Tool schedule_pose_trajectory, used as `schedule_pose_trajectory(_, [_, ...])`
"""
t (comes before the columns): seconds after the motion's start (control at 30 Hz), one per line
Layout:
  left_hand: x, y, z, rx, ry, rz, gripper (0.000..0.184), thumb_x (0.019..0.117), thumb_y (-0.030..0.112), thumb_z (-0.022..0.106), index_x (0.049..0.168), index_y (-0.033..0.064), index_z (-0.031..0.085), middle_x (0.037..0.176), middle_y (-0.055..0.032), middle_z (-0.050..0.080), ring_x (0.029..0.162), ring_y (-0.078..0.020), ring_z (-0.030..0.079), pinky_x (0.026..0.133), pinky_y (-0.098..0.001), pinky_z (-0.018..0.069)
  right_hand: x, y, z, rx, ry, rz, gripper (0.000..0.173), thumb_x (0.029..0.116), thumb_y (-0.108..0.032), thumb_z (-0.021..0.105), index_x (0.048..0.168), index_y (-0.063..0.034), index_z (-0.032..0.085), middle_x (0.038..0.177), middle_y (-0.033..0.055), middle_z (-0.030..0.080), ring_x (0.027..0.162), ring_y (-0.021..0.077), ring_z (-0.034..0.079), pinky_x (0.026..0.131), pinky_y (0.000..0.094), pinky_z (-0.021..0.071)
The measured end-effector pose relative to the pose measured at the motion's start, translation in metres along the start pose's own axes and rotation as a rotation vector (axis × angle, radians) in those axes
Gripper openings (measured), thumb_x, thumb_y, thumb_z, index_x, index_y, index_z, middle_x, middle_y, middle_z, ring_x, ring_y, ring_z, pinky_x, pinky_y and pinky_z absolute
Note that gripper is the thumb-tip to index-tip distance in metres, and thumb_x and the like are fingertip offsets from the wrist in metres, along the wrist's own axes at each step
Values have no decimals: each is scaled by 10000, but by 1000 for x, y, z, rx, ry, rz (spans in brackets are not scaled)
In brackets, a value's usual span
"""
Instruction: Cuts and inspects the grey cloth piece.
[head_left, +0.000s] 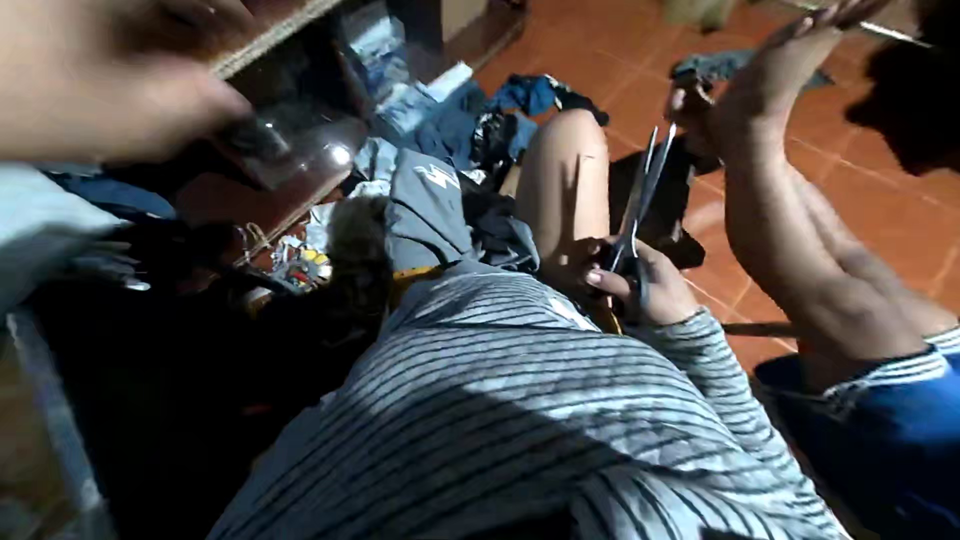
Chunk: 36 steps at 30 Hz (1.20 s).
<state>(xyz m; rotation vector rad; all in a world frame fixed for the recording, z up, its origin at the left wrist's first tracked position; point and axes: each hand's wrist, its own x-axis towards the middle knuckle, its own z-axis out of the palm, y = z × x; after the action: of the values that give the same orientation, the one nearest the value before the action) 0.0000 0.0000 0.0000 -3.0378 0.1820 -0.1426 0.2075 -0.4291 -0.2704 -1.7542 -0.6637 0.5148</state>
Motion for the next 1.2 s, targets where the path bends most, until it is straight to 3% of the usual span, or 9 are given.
schedule_pose_trajectory(0.07, [36, 58, 76, -52, -270, -16, 444, 970, 329, 667, 1338, 83, 643, 1175, -225, 678, 1091, -448, 652, 889, -684, 500, -5, 2, 1, -14, 5, -19, 571, 781, -384, 819, 1197, -56, 606, 924, -62, 669, 811, 14, 655, 762, 235, 582])
schedule_pose_trajectory(0.13, [65, 91, 155, -267, -413, 12, 446, 993, 266, 677, 1394, 79, 613, 1321, -202, 637, 1215, -409, 615, 1022, -627, 469, -10, 3, 2, -46, 18, -31, 549, 784, -339, 819, 1190, -39, 603, 920, -63, 667, 808, 2, 651, 761, 219, 576])
schedule_pose_trajectory(0.27, [93, 131, 262, -741, -298, 31, 395, 974, 185, 695, 1314, -8, 641, 1260, -220, 665, 1162, -361, 653, 1040, -537, 496, -14, 2, 5, -78, -20, -48, 507, 802, -329, 812, 1168, -49, 600, 884, -72, 676, 798, -2, 651, 762, 219, 571])
schedule_pose_trajectory(0.4, [106, 147, 299, -882, -317, 42, 357, 978, 215, 699, 1256, -9, 679, 1203, -220, 687, 1088, -345, 680, 975, -498, 538, -7, -3, 14, -93, -86, -37, 555, 772, -359, 808, 1184, -58, 590, 840, -61, 685, 736, 14, 652, 688, 234, 571])
schedule_pose_trajectory(0.53, [115, 147, 310, -902, -183, 74, 219, 924, 156, 715, 1057, -14, 751, 1141, -221, 705, 1137, -363, 653, 1024, -534, 488, 7, -12, 29, -55, -99, -83, 537, 779, -325, 811, 1184, -50, 589, 836, -46, 695, 722, 28, 660, 668, 242, 573])
schedule_pose_trajectory(0.67, [125, 150, 310, -710, -290, -52, 660, 827, 100, 823, 1421, 22, 547, 1403, -241, 557, 1314, -408, 536, 1115, -562, 422, 15, -15, 37, -16, -141, -116, 500, 796, -270, 810, 1174, -40, 576, 834, -40, 691, 710, 31, 656, 656, 230, 571])
schedule_pose_trajectory(0.8, [126, 146, 311, -795, -333, -134, 298, 905, -5, 654, 1203, -6, 679, 1142, -211, 699, 1122, -359, 659, 1027, -543, 488, 15, -14, 36, -12, -142, -119, 502, 798, -271, 813, 1174, -35, 578, 833, -28, 695, 700, 43, 656, 642, 235, 569])
schedule_pose_trajectory(0.97, [142, 139, 243, -1051, 45, 75, 210, 1046, 125, 536, 1125, -35, 646, 967, -128, 675, 839, -160, 646, 803, -349, 547, 37, -38, 33, -14, -8, -232, 542, 787, -271, 827, 1196, -29, 566, 945, -31, 717, 838, 35, 694, 774, 254, 604])
schedule_pose_trajectory(1.2, [155, 118, 171, -1156, 390, 236, 145, 1042, 63, 486, 1055, -38, 589, 970, -25, 604, 881, -6, 577, 814, -188, 496, 84, -55, 65, -63, 10, -267, 614, 726, -186, 870, 1211, 25, 559, 1019, 46, 681, 875, 44, 651, 786, 248, 565])
